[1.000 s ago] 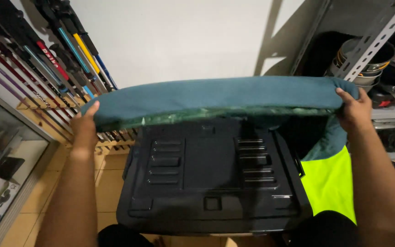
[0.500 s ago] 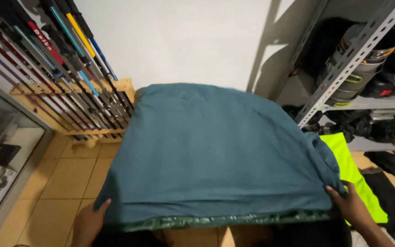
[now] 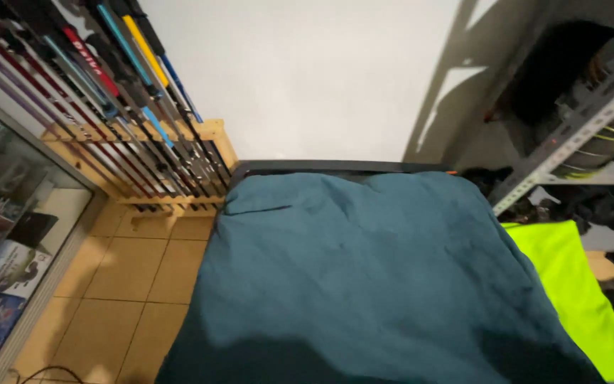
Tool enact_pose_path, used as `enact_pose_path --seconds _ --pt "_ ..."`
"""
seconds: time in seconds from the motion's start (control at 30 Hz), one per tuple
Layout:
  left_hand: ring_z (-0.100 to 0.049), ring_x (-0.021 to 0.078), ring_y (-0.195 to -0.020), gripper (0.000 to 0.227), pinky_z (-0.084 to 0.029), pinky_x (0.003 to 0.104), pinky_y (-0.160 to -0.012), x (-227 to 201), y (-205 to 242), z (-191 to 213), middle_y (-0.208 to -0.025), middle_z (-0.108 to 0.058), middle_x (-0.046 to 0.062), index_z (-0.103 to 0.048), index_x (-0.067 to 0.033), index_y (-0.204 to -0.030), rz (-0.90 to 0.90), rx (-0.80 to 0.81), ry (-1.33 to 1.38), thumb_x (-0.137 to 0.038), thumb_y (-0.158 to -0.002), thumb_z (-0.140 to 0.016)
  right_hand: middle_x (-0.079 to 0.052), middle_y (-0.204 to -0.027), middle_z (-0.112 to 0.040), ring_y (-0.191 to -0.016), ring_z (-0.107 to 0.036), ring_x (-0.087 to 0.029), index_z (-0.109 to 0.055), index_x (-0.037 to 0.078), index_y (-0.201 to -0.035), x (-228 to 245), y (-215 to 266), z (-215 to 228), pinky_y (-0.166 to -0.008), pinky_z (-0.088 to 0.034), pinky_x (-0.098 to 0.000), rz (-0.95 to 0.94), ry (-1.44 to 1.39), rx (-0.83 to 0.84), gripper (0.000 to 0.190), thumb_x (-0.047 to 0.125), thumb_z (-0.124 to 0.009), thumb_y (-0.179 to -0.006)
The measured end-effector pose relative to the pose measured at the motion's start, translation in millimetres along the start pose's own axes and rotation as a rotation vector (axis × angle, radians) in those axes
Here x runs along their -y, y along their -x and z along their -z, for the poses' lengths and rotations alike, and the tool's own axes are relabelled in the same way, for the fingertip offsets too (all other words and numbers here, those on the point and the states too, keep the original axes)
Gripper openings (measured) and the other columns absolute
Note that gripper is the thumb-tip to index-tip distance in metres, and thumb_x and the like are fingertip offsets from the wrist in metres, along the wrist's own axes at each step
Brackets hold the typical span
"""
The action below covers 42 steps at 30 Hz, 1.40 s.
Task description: Folding a large piece of blue and green fabric and placing it into a black plastic storage bin.
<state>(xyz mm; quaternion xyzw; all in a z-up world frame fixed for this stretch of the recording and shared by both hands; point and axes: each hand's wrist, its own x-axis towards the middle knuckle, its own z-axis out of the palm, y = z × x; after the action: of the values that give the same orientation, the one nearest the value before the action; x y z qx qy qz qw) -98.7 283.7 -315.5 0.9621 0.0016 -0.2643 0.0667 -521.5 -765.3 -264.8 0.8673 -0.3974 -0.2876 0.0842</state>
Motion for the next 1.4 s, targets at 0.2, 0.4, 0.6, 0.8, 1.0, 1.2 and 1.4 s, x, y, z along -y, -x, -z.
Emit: enact_pose_path --seconds 0.2,0.4,0.6,0.8,1.0,1.2,1.4 --pt "-0.051 0.0299 -0.066 0.064 -0.031 0.046 -0.066 -239 -18 149 -0.067 -0.047 0.01 -0.04 -0.0067 -0.065 -0.193 -0.175 0.352 -0.063 -0.096 -0.044 0.001 -0.111 -0.076 -0.098 -0.077 -0.02 -0.066 0.03 -0.113 274 74 261 -0.085 -0.062 -0.0379 0.525 -0.143 -0.13 0.038 0.06 -0.059 -0.092" --pt "-0.039 0.04 -0.151 0.078 -0.02 0.059 -0.125 -322 -43 105 -0.141 -0.064 0.02 -0.059 -0.0097 -0.143 0.023 -0.412 0.36 -0.06 -0.086 -0.073 -0.017 -0.1 -0.074 -0.102 -0.072 -0.039 -0.068 0.008 -0.109 544 100 386 -0.086 -0.057 -0.0496 1.085 -0.498 -0.265 0.031 0.037 -0.063 -0.099" --pt "-0.056 0.0373 -0.128 0.068 -0.048 0.059 -0.1 -336 -100 28 -0.129 -0.061 0.013 -0.058 -0.0255 -0.124 -0.248 -0.685 0.218 -0.038 -0.066 -0.091 -0.007 -0.137 -0.066 -0.133 -0.058 -0.034 -0.053 0.023 -0.137 700 63 433 -0.107 -0.044 -0.0585 1.031 -0.429 -0.273 0.075 0.08 -0.052 -0.088" --pt "-0.06 0.0394 -0.126 0.064 -0.049 0.054 -0.104 -340 -51 84 -0.132 -0.061 0.015 -0.048 -0.0186 -0.144 -0.477 -0.425 0.617 0.001 -0.085 -0.064 -0.018 -0.155 -0.051 -0.149 -0.043 -0.034 -0.057 0.004 -0.146 725 87 446 -0.126 -0.028 -0.0502 0.862 -0.311 0.258 0.125 0.102 -0.046 -0.07" --pt "-0.06 0.0351 -0.125 0.069 -0.049 0.053 -0.102 -346 -32 102 -0.128 -0.064 0.009 -0.054 -0.0227 -0.148 -0.646 -0.55 0.66 0.004 -0.085 -0.063 -0.029 -0.129 -0.069 -0.13 -0.06 -0.044 -0.073 -0.005 -0.122 719 64 448 -0.116 -0.043 -0.0528 0.973 -0.53 0.385 0.074 0.057 -0.075 -0.082" --pt "-0.068 0.0392 -0.121 0.093 -0.059 0.053 -0.094 -326 -34 118 -0.13 -0.065 0.026 -0.039 -0.0069 -0.154 -0.086 -0.23 0.736 -0.07 -0.091 -0.066 -0.016 -0.11 -0.075 -0.108 -0.069 -0.034 -0.077 0.008 -0.115 715 -10 460 -0.1 -0.051 -0.0459 0.972 -1.088 0.082 0.045 0.042 -0.08 -0.086" --pt "-0.076 0.0369 -0.097 0.058 -0.062 0.044 -0.077 -318 -45 113 -0.096 -0.079 0.013 -0.075 -0.0191 -0.108 0.066 -0.416 0.789 -0.072 -0.083 -0.074 0.003 -0.063 -0.064 -0.057 -0.06 -0.01 -0.079 0.021 -0.086 710 -59 465 -0.05 -0.043 -0.021 0.696 -1.706 -0.299 0.012 0.026 -0.09 -0.086"
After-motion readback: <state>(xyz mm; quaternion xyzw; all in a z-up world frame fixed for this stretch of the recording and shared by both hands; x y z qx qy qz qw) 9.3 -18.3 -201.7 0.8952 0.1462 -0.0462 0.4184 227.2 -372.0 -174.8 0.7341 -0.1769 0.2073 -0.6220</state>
